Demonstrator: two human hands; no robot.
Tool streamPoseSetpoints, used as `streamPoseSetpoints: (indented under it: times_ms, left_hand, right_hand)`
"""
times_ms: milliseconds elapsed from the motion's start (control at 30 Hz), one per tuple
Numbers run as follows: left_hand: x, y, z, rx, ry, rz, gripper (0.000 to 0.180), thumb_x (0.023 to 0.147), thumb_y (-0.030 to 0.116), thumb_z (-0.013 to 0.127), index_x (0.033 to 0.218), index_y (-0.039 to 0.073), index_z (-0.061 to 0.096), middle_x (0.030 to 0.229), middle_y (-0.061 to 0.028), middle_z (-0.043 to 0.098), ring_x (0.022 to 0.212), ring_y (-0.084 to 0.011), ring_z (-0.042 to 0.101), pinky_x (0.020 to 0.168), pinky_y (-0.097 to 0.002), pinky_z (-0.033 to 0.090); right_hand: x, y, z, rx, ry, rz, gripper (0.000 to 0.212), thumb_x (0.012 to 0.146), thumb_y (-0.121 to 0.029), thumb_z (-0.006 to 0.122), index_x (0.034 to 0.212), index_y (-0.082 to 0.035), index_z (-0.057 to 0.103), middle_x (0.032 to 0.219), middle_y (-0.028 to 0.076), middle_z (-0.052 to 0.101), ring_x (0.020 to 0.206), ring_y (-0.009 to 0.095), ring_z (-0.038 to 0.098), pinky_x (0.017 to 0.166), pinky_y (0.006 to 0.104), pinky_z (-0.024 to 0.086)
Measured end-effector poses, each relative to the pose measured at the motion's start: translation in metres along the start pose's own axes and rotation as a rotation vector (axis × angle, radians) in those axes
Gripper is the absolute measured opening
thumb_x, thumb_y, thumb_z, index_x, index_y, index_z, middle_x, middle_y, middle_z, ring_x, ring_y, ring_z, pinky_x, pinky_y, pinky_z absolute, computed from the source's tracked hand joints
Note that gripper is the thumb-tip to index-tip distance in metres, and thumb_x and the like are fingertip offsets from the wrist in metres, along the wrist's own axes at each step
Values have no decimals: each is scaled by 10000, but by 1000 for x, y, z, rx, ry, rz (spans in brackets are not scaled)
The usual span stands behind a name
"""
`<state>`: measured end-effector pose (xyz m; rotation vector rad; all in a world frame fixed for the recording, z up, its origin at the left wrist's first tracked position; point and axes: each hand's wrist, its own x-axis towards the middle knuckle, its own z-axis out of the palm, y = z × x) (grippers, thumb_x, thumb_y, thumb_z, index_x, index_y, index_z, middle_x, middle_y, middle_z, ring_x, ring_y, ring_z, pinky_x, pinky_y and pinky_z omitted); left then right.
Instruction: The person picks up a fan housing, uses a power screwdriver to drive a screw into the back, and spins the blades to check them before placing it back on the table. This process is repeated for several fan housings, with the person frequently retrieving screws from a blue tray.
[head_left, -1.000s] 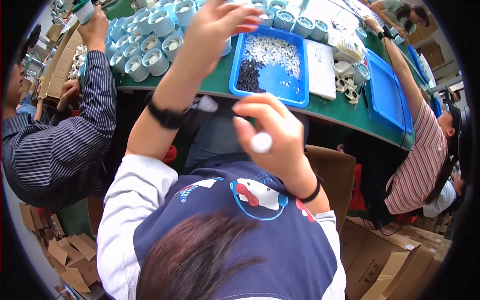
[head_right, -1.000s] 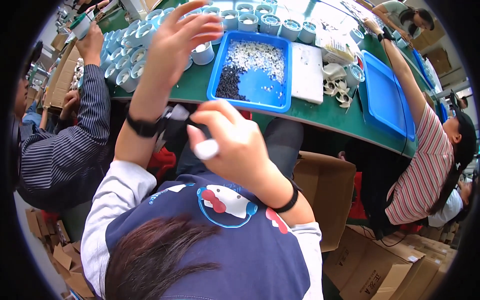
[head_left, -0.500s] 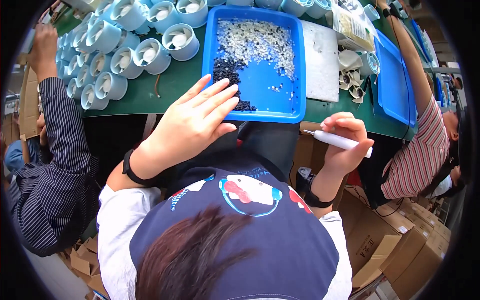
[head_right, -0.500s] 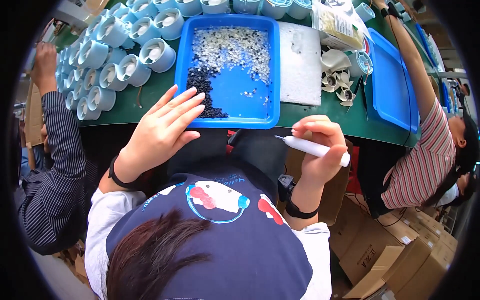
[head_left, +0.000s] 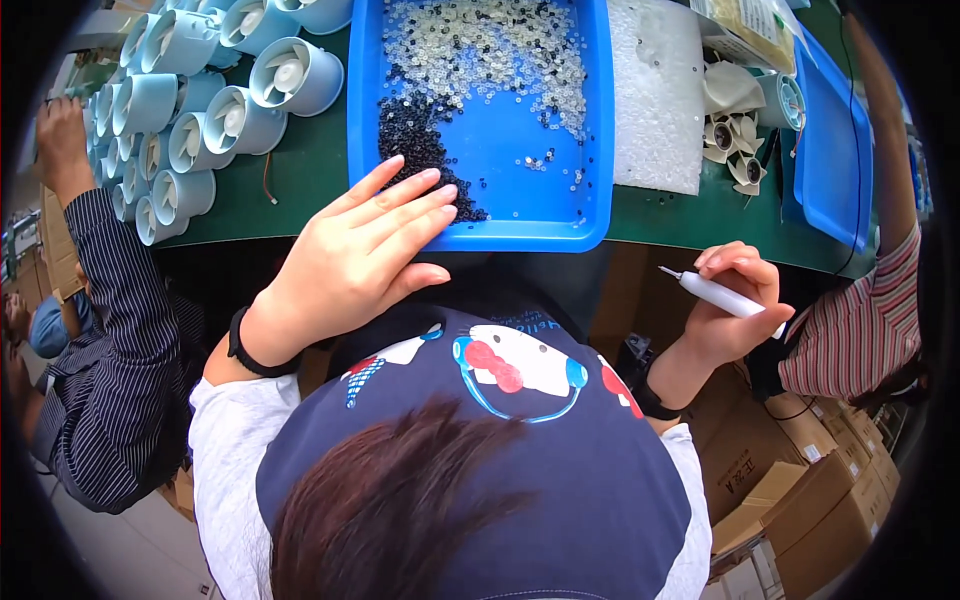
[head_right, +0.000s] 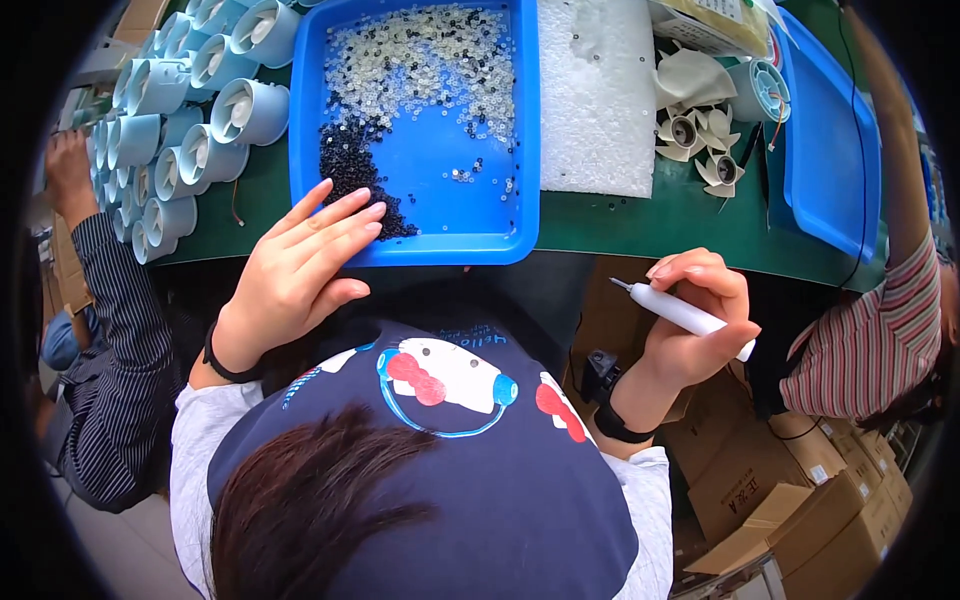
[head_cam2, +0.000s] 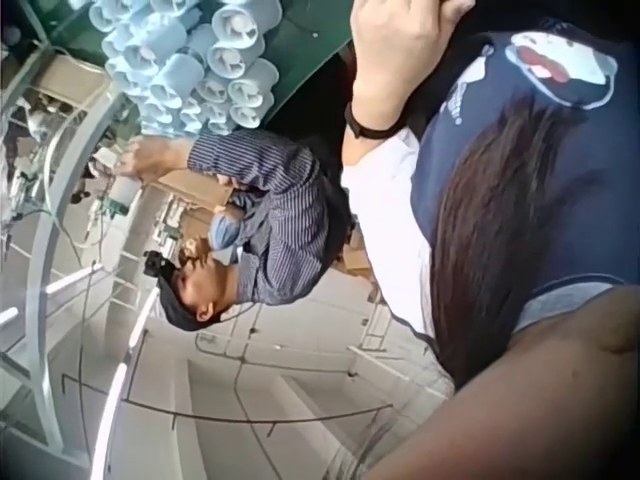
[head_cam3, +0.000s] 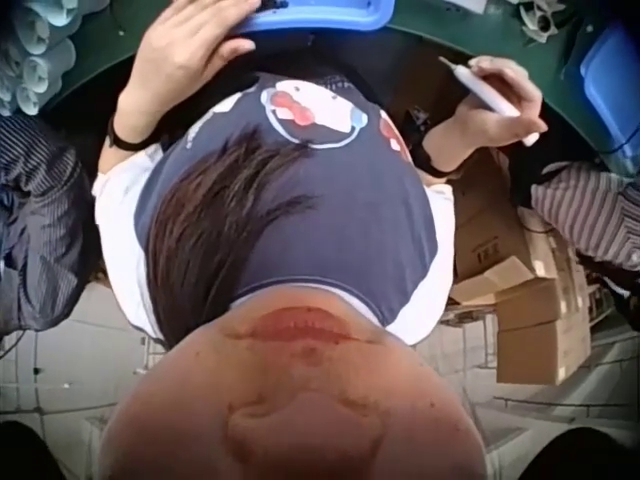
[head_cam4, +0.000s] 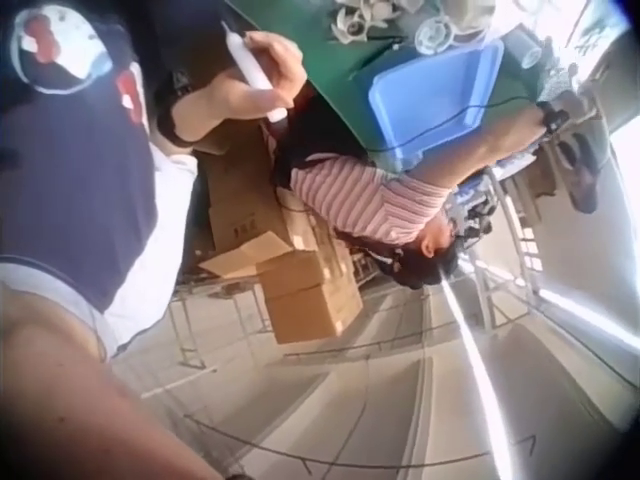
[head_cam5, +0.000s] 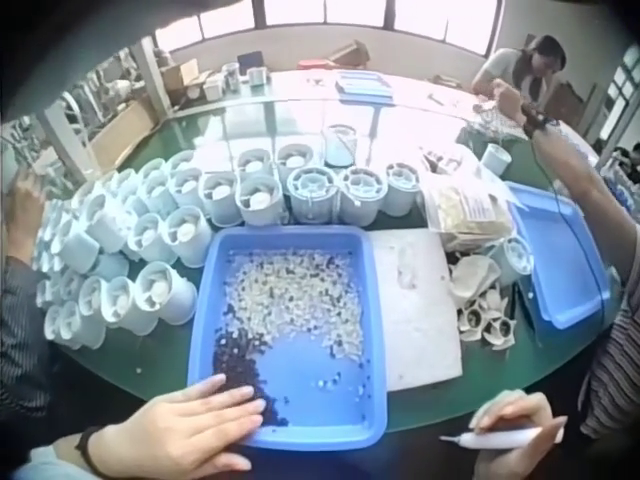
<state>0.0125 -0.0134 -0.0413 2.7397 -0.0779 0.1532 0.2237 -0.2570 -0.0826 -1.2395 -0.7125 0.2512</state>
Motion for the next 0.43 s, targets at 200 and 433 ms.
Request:
streamPoseSetpoints:
  times_ms: [200, 433]
  left_hand:
    - [10, 1, -1, 10, 57, 1, 435, 733, 307, 613, 1025, -8, 541, 1060, -122, 572, 1076, -251, 505, 976, -404, 326]
    - [13, 0, -3, 34, -44, -8, 507, 795, 350, 521, 1162, 7, 449, 1178, -138, 502, 1174, -269, 413, 1015, -441, 238]
  right_hand:
    - [3, -2, 7, -14, -27, -30, 628, 853, -583, 258, 864, -24, 544, 696, 126, 538, 629, 197, 495, 556, 300, 414]
    - [4, -3, 21, -25, -72, -45, 646, 851, -594, 231, 883, -28, 540, 719, 134, 544, 648, 198, 500, 575, 314, 423]
